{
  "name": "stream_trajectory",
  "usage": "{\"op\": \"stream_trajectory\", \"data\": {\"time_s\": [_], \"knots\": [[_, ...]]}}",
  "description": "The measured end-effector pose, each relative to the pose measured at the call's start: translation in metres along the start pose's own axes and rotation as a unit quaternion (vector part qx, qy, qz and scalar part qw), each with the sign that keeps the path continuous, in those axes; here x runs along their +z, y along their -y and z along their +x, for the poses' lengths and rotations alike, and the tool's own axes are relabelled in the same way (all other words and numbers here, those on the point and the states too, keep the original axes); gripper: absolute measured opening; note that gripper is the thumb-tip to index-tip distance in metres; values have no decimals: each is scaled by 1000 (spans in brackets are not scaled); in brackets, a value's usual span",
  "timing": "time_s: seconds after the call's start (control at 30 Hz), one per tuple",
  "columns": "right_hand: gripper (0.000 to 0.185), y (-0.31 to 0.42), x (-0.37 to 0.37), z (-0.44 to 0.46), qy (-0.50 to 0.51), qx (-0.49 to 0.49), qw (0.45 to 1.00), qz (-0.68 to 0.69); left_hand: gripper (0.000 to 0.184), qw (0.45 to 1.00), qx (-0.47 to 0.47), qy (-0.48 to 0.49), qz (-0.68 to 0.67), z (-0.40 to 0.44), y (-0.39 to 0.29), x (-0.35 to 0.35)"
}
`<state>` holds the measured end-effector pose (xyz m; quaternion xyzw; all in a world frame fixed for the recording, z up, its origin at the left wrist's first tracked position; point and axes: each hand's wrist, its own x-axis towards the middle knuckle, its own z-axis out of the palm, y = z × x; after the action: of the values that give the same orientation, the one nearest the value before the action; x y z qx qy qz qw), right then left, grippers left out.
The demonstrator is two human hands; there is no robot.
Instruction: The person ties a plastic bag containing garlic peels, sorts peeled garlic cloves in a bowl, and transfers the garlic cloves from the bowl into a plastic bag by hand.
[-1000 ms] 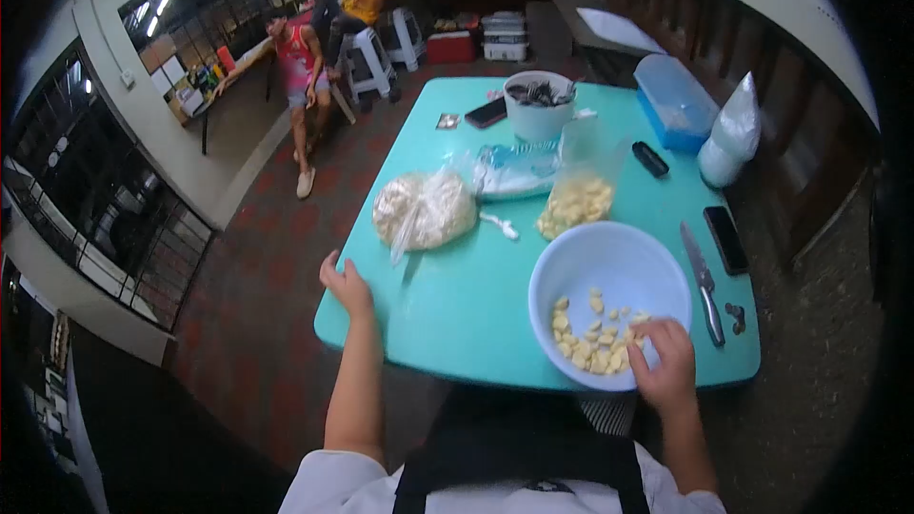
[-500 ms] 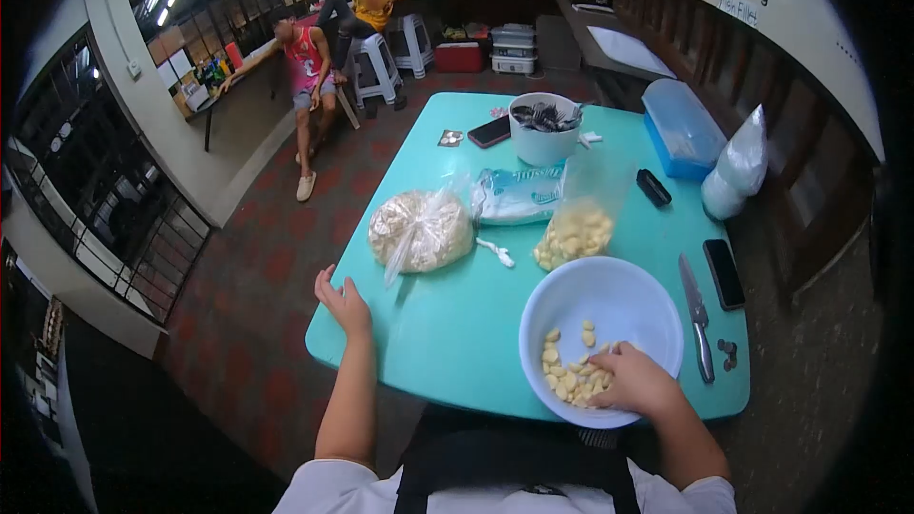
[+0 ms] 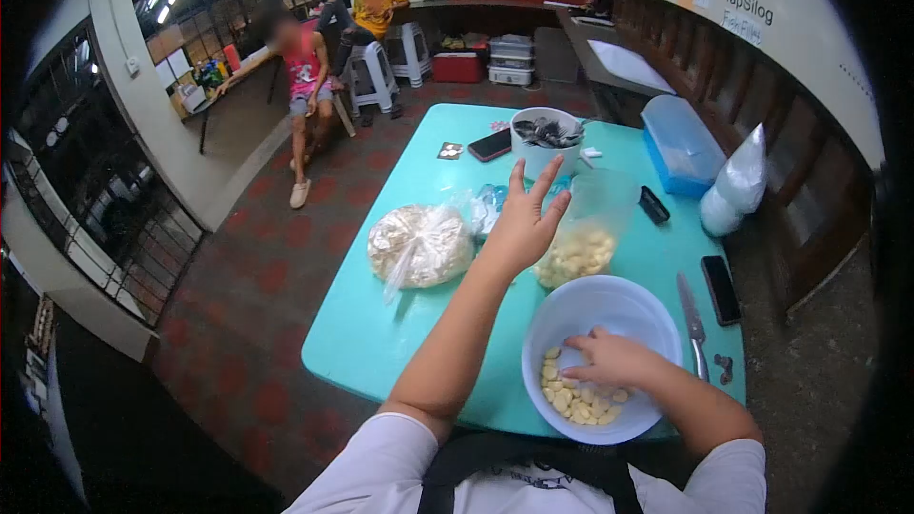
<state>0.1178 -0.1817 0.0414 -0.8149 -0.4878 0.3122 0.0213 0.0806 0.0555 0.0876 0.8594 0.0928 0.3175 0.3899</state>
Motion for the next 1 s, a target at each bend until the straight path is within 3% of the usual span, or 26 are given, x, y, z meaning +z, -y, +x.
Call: {"op": "stream_trajectory", "data": {"time_s": [0.17, 0.27, 0.4, 0.63, 0.7, 0.87, 0.93, 1.0], "knots": [[67, -4, 33, 9, 18, -86, 996, -19, 53, 997, -43, 57, -14, 11, 0, 21], [66, 14, 25, -4, 95, -55, 993, 52, 51, 995, -15, 73, -64, 16, 9, 23], [61, 13, 40, -13, 91, -67, 985, 131, 49, 991, -7, 115, -70, 18, 19, 25], [49, 11, 48, -21, 107, -83, 980, 146, 46, 990, -21, 131, -40, 20, 9, 31], [42, 16, 41, -26, 184, -53, 969, 158, 42, 995, -24, 94, -19, 17, 12, 38], [35, 16, 35, -40, 159, -60, 976, 134, 36, 990, -94, 101, -15, 21, 4, 28], [33, 24, 24, -43, 171, -27, 974, 148, 33, 995, -66, 66, -27, 21, 14, 36], [32, 24, 24, -47, 127, -67, 977, 160, 37, 998, -30, 31, -35, 20, 23, 43]]}}
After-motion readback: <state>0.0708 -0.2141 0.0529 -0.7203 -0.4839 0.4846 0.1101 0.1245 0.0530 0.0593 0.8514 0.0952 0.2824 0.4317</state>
